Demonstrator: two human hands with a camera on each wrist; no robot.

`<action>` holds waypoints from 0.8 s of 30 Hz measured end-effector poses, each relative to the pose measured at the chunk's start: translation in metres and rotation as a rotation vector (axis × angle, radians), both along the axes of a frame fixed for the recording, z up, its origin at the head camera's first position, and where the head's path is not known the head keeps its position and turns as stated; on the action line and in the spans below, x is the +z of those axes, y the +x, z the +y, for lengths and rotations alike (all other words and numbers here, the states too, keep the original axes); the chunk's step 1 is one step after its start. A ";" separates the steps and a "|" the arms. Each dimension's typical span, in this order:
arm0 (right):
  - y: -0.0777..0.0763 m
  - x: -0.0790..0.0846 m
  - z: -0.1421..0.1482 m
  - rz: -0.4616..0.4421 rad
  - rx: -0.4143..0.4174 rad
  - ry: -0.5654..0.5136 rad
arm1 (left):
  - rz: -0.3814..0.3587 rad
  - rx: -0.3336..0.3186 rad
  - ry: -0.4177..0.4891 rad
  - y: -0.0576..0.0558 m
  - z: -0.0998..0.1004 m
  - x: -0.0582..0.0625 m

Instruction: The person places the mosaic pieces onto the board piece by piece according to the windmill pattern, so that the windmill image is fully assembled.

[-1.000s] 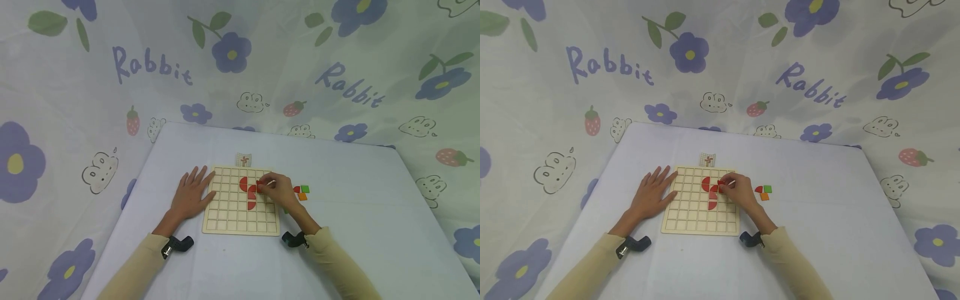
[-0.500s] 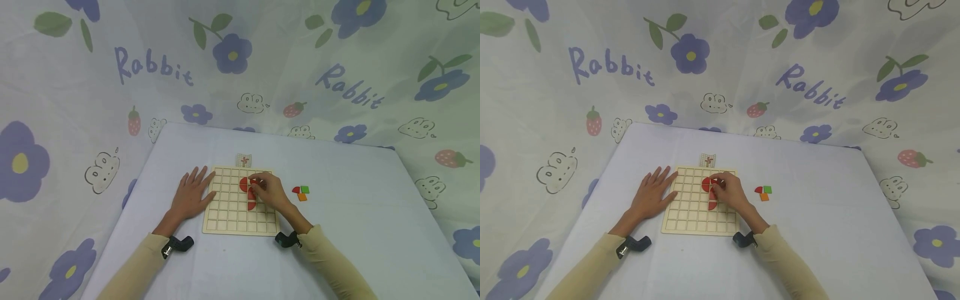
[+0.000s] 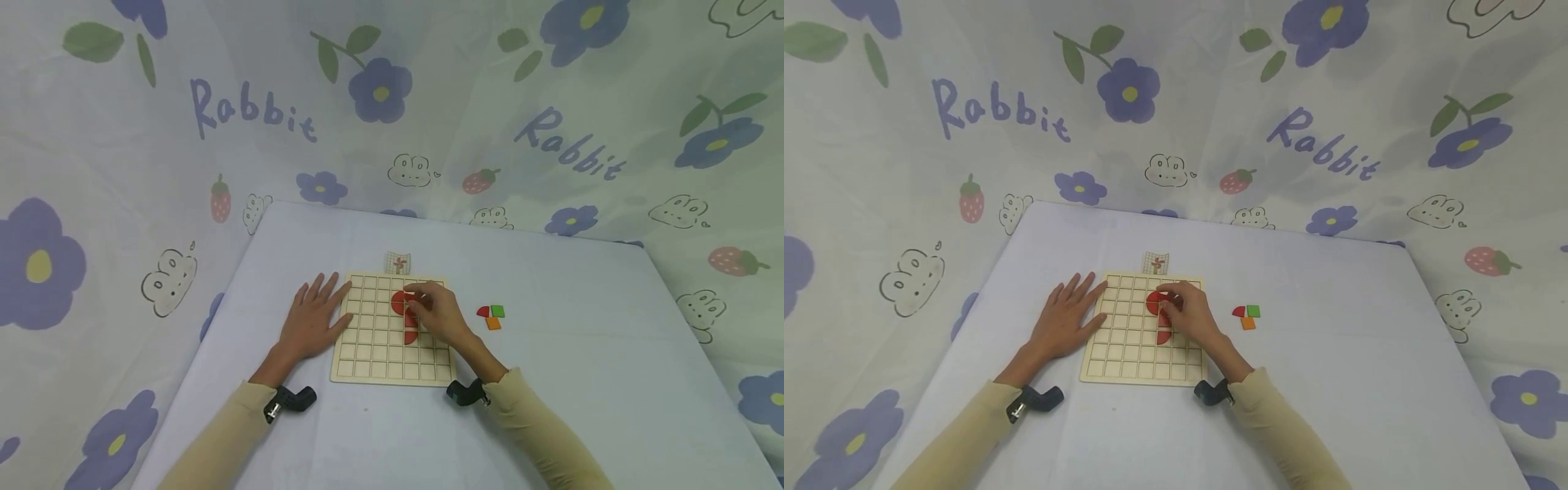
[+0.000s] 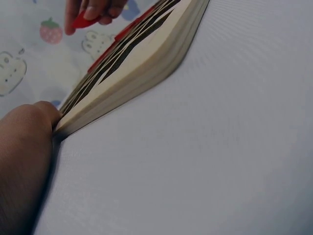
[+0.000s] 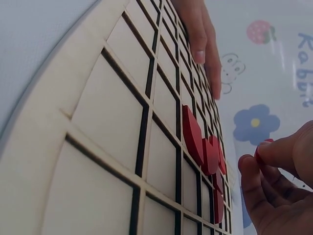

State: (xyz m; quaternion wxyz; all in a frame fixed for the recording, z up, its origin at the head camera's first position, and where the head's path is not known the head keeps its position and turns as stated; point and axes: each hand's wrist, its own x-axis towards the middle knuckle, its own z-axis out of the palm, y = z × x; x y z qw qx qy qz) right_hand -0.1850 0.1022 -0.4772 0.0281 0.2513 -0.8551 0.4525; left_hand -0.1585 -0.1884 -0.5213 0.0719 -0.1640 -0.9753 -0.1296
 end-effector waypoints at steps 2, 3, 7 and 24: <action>0.000 0.000 -0.001 -0.019 -0.011 0.001 | 0.003 0.000 -0.004 0.000 0.000 0.000; 0.000 0.001 -0.002 -0.033 -0.016 0.000 | 0.005 0.000 -0.007 -0.001 0.000 0.000; 0.001 0.004 -0.005 -0.074 -0.040 0.000 | 0.007 0.000 -0.007 -0.001 0.000 0.000; -0.004 0.005 -0.006 0.045 -0.032 -0.015 | 0.020 -0.003 0.001 0.000 0.000 -0.001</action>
